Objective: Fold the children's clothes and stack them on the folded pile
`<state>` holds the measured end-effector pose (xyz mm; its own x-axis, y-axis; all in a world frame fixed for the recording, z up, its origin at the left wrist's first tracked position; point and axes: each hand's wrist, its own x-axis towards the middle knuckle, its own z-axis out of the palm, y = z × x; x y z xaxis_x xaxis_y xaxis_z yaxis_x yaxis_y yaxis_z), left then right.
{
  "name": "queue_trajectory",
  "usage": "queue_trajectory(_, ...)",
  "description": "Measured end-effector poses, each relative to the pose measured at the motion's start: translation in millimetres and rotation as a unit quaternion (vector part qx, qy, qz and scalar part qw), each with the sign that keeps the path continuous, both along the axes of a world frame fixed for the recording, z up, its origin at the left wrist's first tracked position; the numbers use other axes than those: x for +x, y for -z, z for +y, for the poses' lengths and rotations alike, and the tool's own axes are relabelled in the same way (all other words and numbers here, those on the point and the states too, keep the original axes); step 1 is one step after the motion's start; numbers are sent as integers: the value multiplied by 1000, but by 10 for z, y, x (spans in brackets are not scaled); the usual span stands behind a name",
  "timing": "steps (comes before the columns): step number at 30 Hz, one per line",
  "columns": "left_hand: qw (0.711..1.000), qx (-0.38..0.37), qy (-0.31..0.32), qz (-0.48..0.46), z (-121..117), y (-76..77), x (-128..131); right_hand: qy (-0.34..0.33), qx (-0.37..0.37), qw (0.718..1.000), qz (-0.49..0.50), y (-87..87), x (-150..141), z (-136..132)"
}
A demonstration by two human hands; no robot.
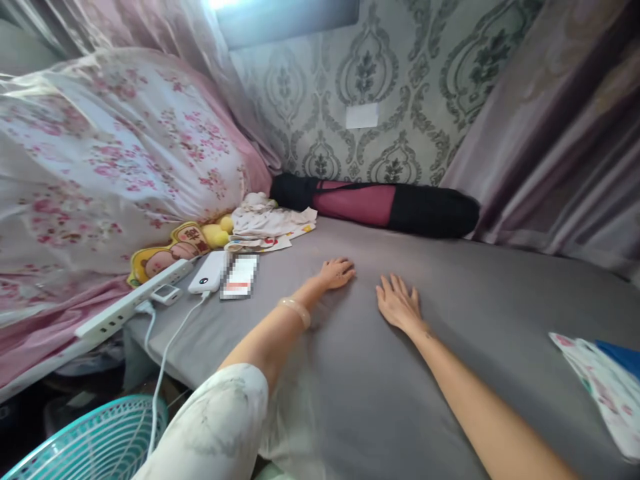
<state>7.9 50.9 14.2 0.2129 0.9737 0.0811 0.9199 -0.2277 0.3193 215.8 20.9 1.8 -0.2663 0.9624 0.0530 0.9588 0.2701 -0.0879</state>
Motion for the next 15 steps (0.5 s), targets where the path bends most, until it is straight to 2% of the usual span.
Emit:
queue_trajectory(2, 999, -15, 5, -47, 70, -90, -219, 0, 12, 1000, -10, 34, 12, 7)
queue_trajectory(4, 998, 1, -26, -64, 126, -188, -464, -1, 19, 1000, -18, 52, 20, 17)
queue_trajectory(9, 987, 50, -147, -30, 169, -371, -1125, 2, 20, 999, -27, 69, 12, 44)
queue_trajectory(15, 958, 89, -270, 28, 105, -505, -1845, 0, 28, 999, -27, 71, 6, 44)
